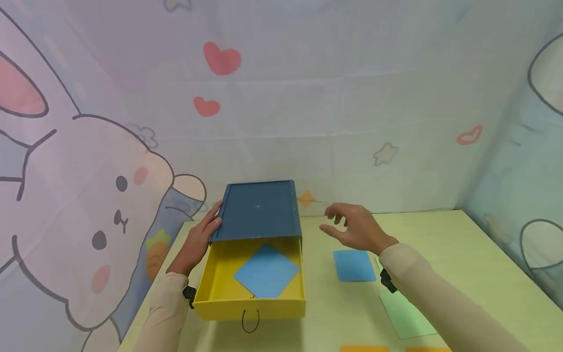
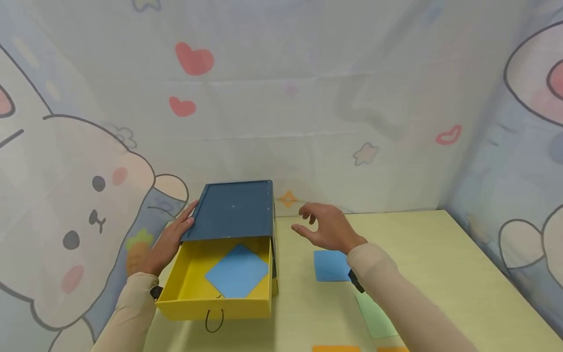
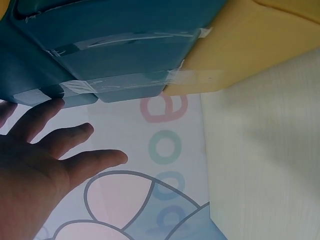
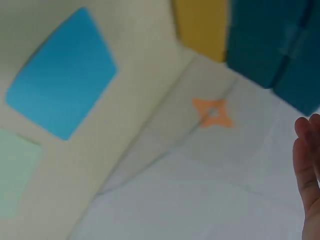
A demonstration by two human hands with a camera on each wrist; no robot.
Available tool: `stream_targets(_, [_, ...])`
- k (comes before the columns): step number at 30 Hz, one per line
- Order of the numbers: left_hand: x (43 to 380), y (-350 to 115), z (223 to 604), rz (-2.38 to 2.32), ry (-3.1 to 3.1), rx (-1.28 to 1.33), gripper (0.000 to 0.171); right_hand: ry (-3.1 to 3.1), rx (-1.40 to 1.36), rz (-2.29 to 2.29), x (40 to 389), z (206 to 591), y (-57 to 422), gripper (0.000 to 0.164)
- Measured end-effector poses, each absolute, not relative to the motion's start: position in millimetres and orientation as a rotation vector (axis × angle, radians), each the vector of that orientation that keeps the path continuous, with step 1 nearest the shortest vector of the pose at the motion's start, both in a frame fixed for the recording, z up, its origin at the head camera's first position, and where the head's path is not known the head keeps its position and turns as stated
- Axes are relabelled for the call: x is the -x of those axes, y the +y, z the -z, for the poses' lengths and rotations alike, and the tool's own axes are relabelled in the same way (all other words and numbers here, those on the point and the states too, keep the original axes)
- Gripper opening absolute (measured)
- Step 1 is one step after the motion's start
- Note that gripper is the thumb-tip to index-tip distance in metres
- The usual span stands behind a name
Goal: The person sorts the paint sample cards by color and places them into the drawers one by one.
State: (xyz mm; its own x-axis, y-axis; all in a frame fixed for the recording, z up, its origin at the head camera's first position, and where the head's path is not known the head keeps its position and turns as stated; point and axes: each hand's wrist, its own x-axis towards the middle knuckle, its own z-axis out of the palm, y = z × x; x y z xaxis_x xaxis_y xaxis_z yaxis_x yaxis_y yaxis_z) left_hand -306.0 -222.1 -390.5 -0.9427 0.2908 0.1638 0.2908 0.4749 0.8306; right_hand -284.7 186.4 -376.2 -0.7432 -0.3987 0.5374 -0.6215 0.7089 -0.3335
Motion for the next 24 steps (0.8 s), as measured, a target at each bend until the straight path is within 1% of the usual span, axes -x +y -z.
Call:
stream_targets(5, [305.3, -221.3, 389.4, 1.517, -2.699, 0.531, 0.055, -2.716, -0.691, -0.608, 292.7, 409.3, 202.5, 0.054])
stream_targets(8, [305.7, -221.6, 389.4, 1.511, -2.697, 0.536, 0.055, -2.812, -0.662, -0.579, 295.3, 427.3, 213.8, 0.065])
stream_targets(16, [307.4, -221.6, 389.1, 1.494, -2.692, 0.546, 0.055, -2.976, -0.641, -0.490, 293.9, 465.9, 237.1, 0.079])
stream_targets(21, [307.5, -221.6, 389.1, 1.507, -2.687, 0.543, 0.054, -3.059, -0.636, -0.413, 293.5, 483.8, 241.7, 0.088])
stream_targets(24, [306.5, -221.5, 389.9, 1.512, -2.688, 0.534, 0.054, -3.091, -0.604, -0.458, 292.5, 491.0, 242.3, 0.092])
